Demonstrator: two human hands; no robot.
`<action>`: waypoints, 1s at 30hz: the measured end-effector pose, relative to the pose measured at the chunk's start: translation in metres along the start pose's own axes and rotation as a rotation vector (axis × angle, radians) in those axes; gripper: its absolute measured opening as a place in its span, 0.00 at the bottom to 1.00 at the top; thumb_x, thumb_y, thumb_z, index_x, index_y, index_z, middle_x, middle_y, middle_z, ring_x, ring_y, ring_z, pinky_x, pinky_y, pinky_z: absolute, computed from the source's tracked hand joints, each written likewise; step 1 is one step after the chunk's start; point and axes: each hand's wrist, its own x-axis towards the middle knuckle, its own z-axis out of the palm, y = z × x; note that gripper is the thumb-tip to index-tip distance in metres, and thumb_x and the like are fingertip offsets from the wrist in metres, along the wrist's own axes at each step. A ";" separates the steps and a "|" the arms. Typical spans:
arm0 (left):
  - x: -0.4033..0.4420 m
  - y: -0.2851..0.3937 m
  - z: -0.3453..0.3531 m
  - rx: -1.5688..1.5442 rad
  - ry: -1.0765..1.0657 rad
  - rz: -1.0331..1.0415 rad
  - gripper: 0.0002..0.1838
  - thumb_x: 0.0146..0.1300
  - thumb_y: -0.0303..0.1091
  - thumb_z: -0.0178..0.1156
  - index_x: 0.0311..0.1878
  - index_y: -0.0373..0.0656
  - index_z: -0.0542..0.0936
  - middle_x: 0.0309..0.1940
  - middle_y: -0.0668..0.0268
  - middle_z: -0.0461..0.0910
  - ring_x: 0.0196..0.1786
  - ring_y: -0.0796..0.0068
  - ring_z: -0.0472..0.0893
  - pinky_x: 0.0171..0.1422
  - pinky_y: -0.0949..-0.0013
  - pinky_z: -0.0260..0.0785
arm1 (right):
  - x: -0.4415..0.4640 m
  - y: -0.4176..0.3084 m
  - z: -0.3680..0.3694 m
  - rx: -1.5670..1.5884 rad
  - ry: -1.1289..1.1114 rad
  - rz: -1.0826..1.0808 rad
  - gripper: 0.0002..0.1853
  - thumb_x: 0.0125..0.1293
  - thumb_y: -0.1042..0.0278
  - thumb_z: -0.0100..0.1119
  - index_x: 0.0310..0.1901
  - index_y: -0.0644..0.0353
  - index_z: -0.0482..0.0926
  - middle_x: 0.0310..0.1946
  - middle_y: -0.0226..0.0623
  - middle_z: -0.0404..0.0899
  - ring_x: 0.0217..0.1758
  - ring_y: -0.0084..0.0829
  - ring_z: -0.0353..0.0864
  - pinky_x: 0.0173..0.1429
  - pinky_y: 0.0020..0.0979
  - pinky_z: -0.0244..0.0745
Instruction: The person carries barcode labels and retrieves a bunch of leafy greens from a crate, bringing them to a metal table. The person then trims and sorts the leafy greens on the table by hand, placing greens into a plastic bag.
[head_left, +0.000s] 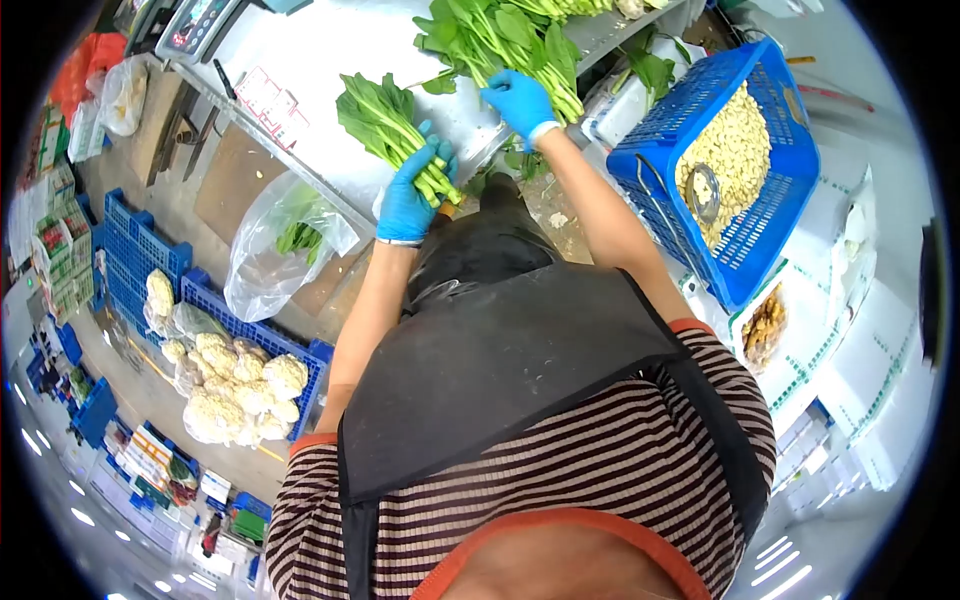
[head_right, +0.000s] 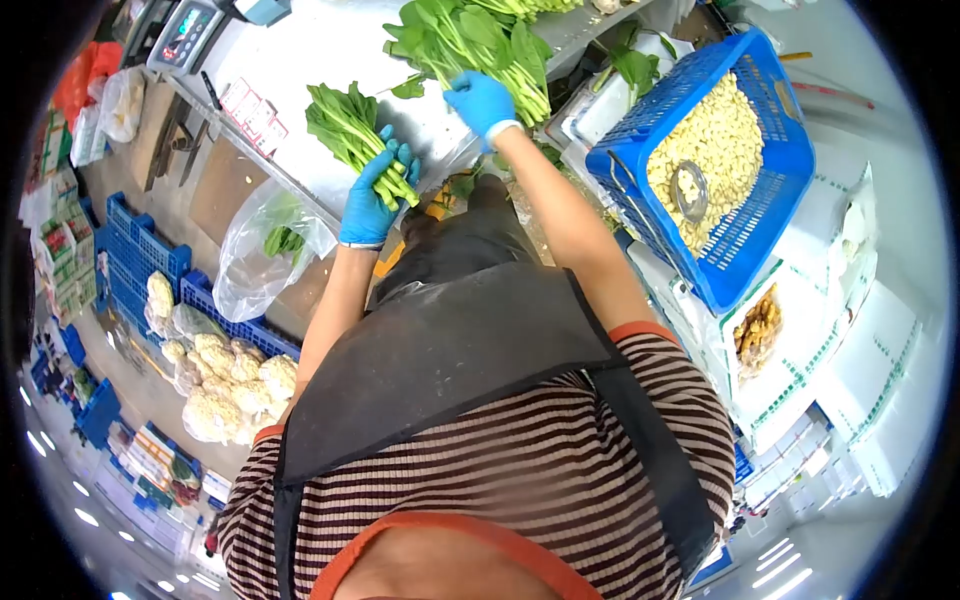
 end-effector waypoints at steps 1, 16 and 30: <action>0.000 0.002 -0.005 0.020 -0.025 0.008 0.25 0.64 0.25 0.60 0.64 0.45 0.70 0.42 0.68 0.78 0.43 0.73 0.80 0.53 0.63 0.75 | -0.011 -0.027 -0.021 0.605 -0.183 0.311 0.10 0.62 0.63 0.64 0.38 0.61 0.81 0.24 0.34 0.79 0.22 0.26 0.75 0.29 0.29 0.72; 0.011 0.000 0.006 -0.015 -0.149 -0.036 0.26 0.66 0.27 0.59 0.67 0.46 0.67 0.41 0.70 0.77 0.41 0.77 0.78 0.56 0.66 0.74 | -0.082 -0.035 -0.103 1.391 -0.236 0.307 0.12 0.70 0.65 0.56 0.46 0.66 0.77 0.37 0.33 0.78 0.23 0.20 0.65 0.27 0.24 0.63; 0.004 0.002 0.007 0.062 -0.113 0.057 0.24 0.66 0.24 0.58 0.66 0.45 0.69 0.45 0.70 0.79 0.42 0.77 0.79 0.55 0.66 0.74 | -0.015 0.001 -0.006 -0.383 0.052 -0.047 0.27 0.56 0.48 0.67 0.54 0.54 0.78 0.52 0.45 0.78 0.47 0.49 0.80 0.53 0.43 0.75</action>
